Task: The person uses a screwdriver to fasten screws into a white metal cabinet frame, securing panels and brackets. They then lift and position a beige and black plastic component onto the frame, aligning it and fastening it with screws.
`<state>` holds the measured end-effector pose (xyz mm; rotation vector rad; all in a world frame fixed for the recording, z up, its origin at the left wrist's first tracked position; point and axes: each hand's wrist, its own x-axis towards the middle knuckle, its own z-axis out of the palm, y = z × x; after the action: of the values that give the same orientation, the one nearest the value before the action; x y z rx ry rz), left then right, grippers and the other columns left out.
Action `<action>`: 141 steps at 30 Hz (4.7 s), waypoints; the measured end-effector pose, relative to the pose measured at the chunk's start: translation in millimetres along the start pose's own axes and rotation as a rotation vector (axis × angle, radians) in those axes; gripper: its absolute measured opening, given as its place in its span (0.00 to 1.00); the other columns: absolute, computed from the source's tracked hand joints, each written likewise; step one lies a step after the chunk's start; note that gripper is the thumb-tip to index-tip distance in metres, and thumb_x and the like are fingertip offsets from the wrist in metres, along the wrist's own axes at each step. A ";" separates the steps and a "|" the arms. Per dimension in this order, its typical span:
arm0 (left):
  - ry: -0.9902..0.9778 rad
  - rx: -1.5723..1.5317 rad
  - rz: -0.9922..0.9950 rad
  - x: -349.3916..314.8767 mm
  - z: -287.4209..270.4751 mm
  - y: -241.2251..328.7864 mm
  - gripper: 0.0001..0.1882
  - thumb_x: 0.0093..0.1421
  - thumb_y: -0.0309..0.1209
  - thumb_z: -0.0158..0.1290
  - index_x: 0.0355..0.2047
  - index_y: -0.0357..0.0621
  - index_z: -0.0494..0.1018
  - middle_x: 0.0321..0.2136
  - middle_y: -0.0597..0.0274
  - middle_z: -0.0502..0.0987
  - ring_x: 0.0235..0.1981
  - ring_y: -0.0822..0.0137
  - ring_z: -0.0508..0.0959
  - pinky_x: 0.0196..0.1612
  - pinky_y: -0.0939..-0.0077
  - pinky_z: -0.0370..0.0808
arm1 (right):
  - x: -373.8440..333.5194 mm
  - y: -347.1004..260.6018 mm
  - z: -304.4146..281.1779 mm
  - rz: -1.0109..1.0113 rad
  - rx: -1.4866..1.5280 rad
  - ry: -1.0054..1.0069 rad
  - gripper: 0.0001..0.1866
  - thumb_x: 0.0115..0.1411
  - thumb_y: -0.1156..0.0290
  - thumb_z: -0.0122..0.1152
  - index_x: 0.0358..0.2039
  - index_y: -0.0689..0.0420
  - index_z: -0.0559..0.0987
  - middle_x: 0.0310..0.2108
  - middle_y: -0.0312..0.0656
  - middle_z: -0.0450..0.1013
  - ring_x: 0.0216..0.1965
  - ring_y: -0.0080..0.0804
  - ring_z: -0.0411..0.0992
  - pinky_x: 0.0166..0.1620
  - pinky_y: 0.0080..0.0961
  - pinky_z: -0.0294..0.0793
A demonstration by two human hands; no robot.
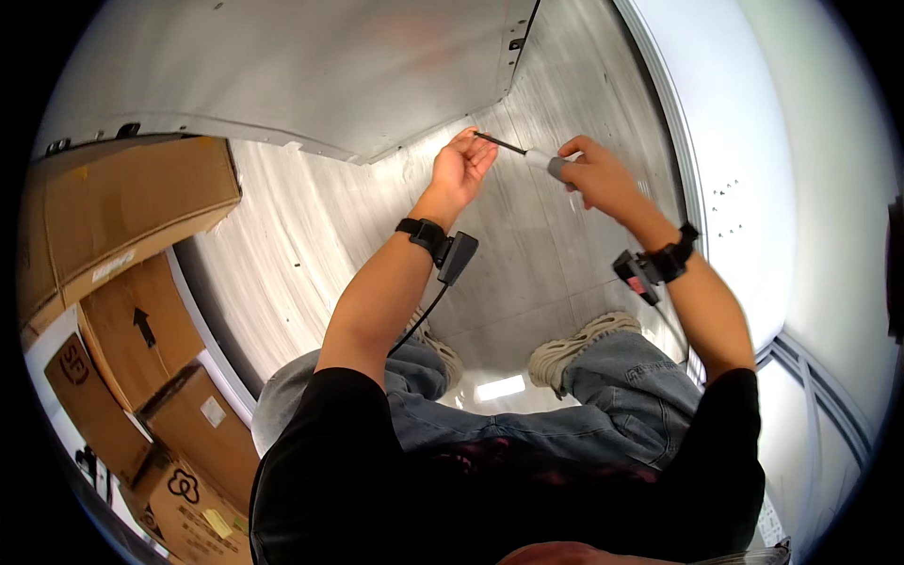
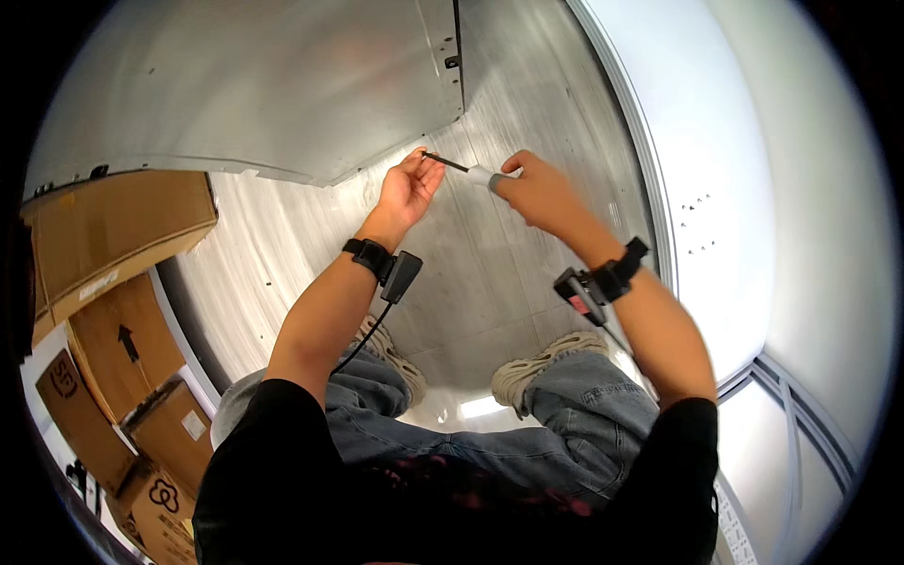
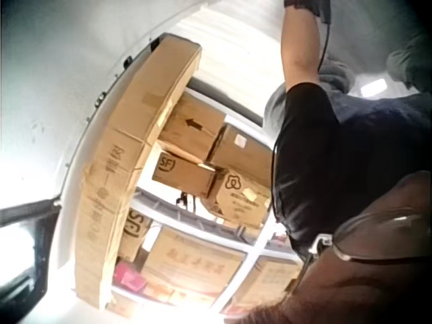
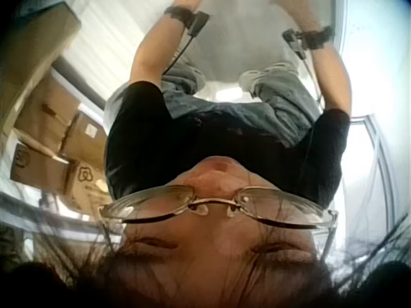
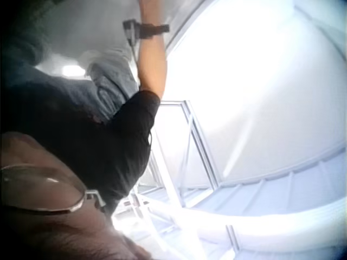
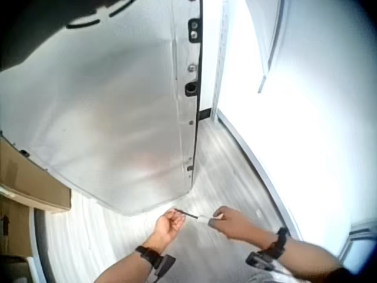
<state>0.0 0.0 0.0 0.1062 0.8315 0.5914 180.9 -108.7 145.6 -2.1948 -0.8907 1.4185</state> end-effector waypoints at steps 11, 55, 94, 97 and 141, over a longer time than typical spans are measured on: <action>0.209 0.515 -0.013 48.4 -45.1 29.2 0.07 0.64 0.29 0.45 0.39 0.41 0.69 0.31 0.61 0.76 0.32 0.69 0.78 0.34 0.80 0.78 | 35.3 82.6 150.9 0.147 0.830 -0.069 0.24 0.51 0.73 0.59 0.48 0.64 0.65 0.35 0.44 0.70 0.23 0.25 0.69 0.24 0.21 0.64; 0.382 0.626 0.208 100.2 3.3 28.1 0.03 0.60 0.21 0.47 0.33 0.38 0.71 0.27 0.61 0.77 0.25 0.70 0.78 0.23 0.82 0.71 | 79.3 62.9 176.6 0.095 0.893 0.146 0.21 0.60 0.64 0.54 0.53 0.58 0.67 0.30 0.38 0.69 0.20 0.21 0.66 0.21 0.19 0.62; 0.380 0.571 0.259 102.0 -2.2 26.1 0.04 0.60 0.21 0.46 0.33 0.40 0.70 0.27 0.61 0.78 0.25 0.69 0.79 0.22 0.82 0.70 | 77.0 68.9 194.4 0.225 1.314 0.234 0.19 0.63 0.61 0.50 0.46 0.64 0.65 0.38 0.43 0.65 0.29 0.27 0.68 0.31 0.25 0.69; 0.386 0.593 0.251 100.6 0.2 25.8 0.05 0.60 0.21 0.45 0.34 0.41 0.71 0.28 0.62 0.78 0.27 0.69 0.79 0.24 0.82 0.71 | 76.9 70.1 185.6 0.287 1.315 0.153 0.21 0.63 0.60 0.51 0.47 0.64 0.64 0.39 0.43 0.64 0.29 0.28 0.68 0.31 0.26 0.70; 0.397 0.586 0.225 102.8 2.8 26.9 0.05 0.60 0.21 0.45 0.31 0.39 0.72 0.25 0.61 0.77 0.24 0.67 0.79 0.21 0.82 0.73 | 71.8 66.4 201.2 0.282 1.251 0.315 0.28 0.60 0.55 0.54 0.50 0.67 0.65 0.27 0.43 0.68 0.25 0.29 0.69 0.28 0.30 0.72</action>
<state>43.7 77.7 -58.0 0.6391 1.3761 0.5713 39.2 -112.8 -27.5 -1.4521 0.4037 1.1514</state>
